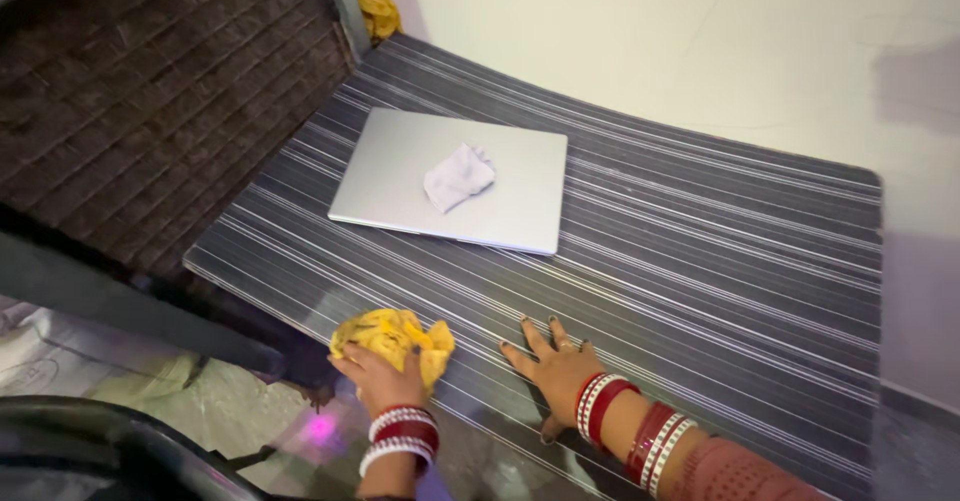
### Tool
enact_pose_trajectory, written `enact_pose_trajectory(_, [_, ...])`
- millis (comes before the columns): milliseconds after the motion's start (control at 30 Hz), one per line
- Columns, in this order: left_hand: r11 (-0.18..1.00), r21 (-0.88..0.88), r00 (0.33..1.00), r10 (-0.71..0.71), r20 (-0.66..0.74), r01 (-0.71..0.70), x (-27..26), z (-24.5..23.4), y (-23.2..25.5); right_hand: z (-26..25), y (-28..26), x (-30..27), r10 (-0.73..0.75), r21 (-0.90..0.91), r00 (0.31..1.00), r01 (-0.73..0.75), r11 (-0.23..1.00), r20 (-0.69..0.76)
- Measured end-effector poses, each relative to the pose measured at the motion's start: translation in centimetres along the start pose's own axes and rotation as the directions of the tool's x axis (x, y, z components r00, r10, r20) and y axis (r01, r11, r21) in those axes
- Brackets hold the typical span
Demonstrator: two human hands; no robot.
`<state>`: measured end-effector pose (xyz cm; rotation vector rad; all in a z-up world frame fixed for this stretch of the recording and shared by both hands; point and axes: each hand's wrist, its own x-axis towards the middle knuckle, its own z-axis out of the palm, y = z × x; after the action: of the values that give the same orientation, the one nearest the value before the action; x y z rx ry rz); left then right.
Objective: The person wipes a striped table surface with a yellow cloth, moving a laptop aside to reach the area underneath. She then wipes the laptop lid with a white cloth and returns the laptop to its original position. Finally, she places the yellow cloth on a nearby shelf and picks up a red cloth.
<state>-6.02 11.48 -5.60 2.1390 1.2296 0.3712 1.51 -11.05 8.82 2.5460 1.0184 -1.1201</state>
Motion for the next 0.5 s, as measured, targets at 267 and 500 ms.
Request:
enact_pose_trajectory(267, [0.993, 0.037, 0.994, -0.109, 0.001, 0.109, 10.7, -2.9, -0.9, -2.4, -2.9, 3.5, -0.103, 0.002, 0.988, 0.104, 0.995, -0.116])
enact_pose_trajectory(500, [0.956, 0.268, 0.99, 0.135, -0.027, -0.123, 12.5, -3.6, -1.8, -5.4, -4.9, 5.2, -0.053, -0.023, 0.997, 0.052, 0.998, -0.053])
